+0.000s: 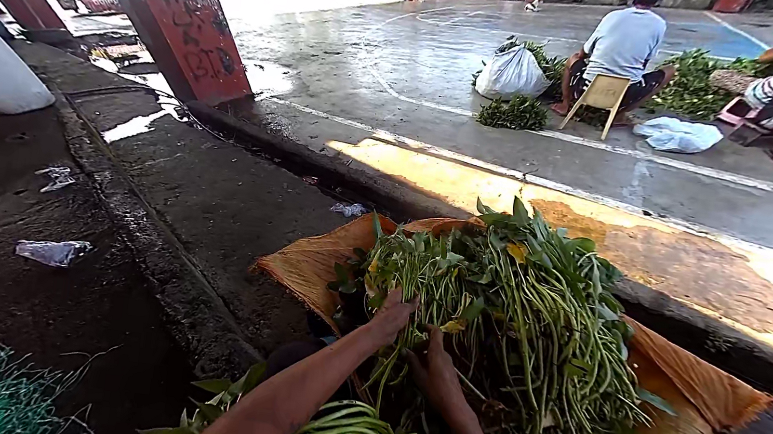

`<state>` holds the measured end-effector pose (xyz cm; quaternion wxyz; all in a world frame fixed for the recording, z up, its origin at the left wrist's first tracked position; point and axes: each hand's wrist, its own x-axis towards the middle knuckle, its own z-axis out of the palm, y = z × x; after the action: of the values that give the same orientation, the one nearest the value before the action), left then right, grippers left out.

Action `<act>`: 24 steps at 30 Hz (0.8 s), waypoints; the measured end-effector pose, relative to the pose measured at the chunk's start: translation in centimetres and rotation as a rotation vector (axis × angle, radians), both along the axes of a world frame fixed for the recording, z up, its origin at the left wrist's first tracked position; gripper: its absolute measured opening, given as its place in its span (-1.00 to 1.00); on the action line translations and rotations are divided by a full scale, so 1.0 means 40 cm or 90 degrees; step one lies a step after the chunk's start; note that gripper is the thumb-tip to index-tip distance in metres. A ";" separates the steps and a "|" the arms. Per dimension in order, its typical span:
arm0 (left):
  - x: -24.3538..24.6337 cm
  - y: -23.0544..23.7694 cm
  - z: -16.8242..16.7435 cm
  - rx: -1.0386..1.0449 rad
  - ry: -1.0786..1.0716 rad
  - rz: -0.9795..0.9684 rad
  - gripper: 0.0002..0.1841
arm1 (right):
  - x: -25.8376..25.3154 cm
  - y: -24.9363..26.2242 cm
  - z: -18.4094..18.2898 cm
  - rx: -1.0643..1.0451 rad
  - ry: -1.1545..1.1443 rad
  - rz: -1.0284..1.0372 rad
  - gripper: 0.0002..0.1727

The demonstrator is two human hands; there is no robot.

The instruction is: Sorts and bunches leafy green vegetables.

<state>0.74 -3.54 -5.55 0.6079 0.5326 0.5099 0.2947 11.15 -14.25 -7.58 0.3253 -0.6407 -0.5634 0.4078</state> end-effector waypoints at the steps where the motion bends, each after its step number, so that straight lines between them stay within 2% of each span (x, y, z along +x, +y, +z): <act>1: -0.001 0.001 0.001 -0.005 -0.014 -0.004 -0.68 | -0.011 0.013 -0.011 0.017 0.033 -0.025 -0.33; 4: -0.008 0.009 0.007 -0.073 -0.082 -0.021 -0.69 | -0.018 0.037 -0.020 0.010 0.219 -0.108 -0.63; 7: -0.017 0.011 0.020 -0.177 -0.151 -0.066 -0.74 | -0.009 0.048 -0.028 0.003 0.384 -0.159 -0.60; 10: -0.024 0.010 0.026 -0.191 -0.161 -0.097 -0.81 | -0.005 0.024 -0.039 0.012 0.437 -0.109 -0.65; 16: -0.003 -0.008 0.009 -0.185 -0.134 0.012 -0.87 | 0.024 -0.076 -0.123 0.113 0.312 -0.082 -0.61; 18: 0.004 -0.018 0.008 -0.175 -0.110 0.042 -0.84 | 0.048 -0.101 -0.126 0.102 0.238 -0.082 -0.60; 21: -0.020 0.026 0.027 -0.111 -0.089 0.166 -0.71 | 0.078 -0.156 -0.141 0.082 0.105 -0.101 -0.53; 24: -0.043 0.071 0.032 -0.089 -0.139 0.206 -0.66 | 0.112 -0.209 -0.157 0.004 -0.072 -0.137 -0.55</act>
<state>-1.00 -0.69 -4.28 0.6401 0.3652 0.5389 0.4081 15.63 -22.61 -13.86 0.3370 -0.7181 -0.5105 0.3320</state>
